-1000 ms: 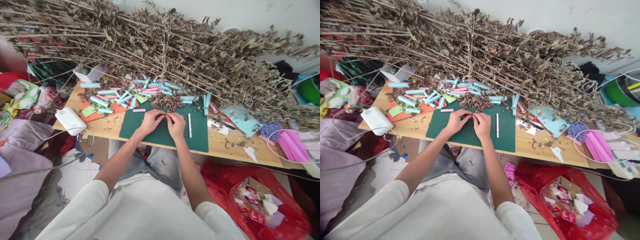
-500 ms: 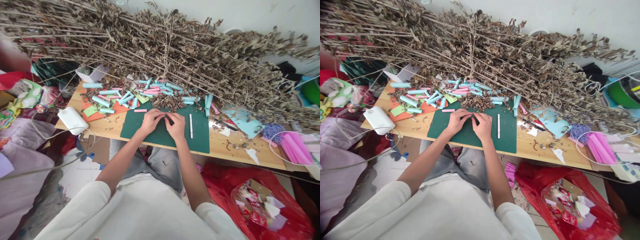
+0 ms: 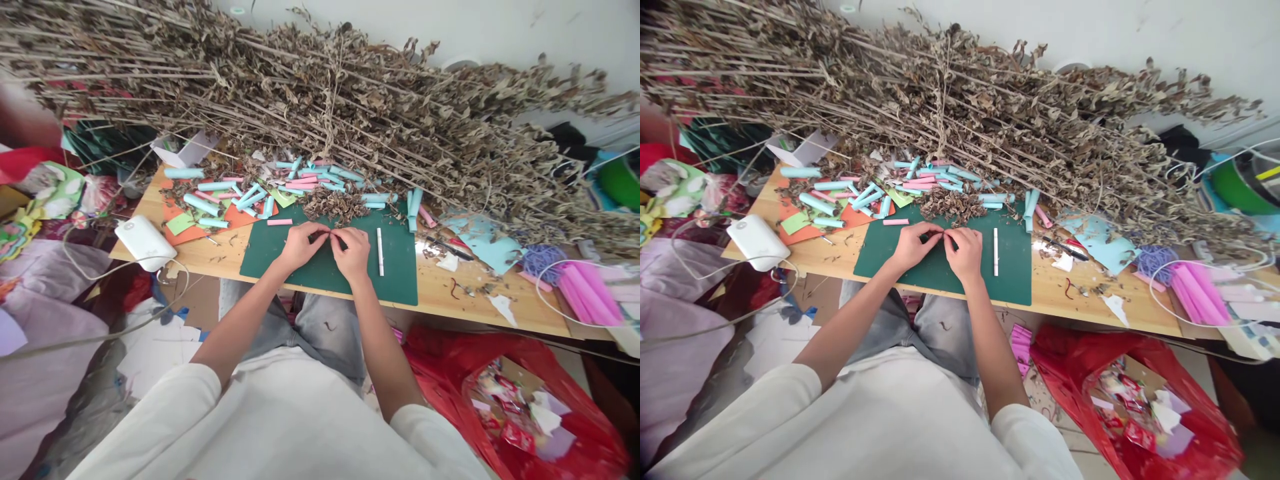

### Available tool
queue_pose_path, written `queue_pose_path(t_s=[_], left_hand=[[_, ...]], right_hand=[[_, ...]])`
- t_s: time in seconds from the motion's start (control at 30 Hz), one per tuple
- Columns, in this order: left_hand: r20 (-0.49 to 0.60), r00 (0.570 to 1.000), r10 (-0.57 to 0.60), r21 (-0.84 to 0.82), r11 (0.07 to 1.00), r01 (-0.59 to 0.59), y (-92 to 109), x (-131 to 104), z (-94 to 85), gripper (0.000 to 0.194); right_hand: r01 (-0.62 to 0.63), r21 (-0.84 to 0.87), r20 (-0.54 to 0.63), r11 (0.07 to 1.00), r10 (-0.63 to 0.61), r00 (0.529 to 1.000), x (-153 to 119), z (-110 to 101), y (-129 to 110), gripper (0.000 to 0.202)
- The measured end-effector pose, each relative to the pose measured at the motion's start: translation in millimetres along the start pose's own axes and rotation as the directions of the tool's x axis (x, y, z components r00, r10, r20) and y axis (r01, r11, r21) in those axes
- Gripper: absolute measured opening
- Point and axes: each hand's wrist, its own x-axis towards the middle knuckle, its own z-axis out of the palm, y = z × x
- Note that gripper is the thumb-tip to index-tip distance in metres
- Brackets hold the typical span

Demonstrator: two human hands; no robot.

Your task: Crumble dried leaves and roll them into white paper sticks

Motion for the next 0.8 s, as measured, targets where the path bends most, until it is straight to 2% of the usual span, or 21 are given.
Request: queue_pose_path(t_s=[0.23,0.4,0.53,0.8], left_hand=[[-0.041,0.999,-0.021,0.007,1.0,0.021,-2.5,-0.3,-0.6,0.013],[-0.055,0.997,0.047,0.001,0.999,-0.048,-8.4,1.3,1.2,0.014],[-0.06,0.995,0.075,0.041,0.997,-0.072,-8.5,1.2,2.4,0.016],[-0.019,1.0,0.006,0.046,0.999,-0.006,-4.6,0.1,1.0,0.012]], right_hand=[[-0.041,-0.027,-0.012,0.999,0.041,0.999,-0.3,-0.7,0.4,0.014],[-0.001,-0.103,0.06,0.995,0.007,0.998,-1.0,-0.4,-1.7,0.018],[0.018,-0.105,0.056,0.994,-0.012,0.998,-1.4,-0.6,-2.8,0.019],[0.007,-0.061,0.029,0.998,-0.005,1.0,-0.7,-0.3,-1.3,0.018]])
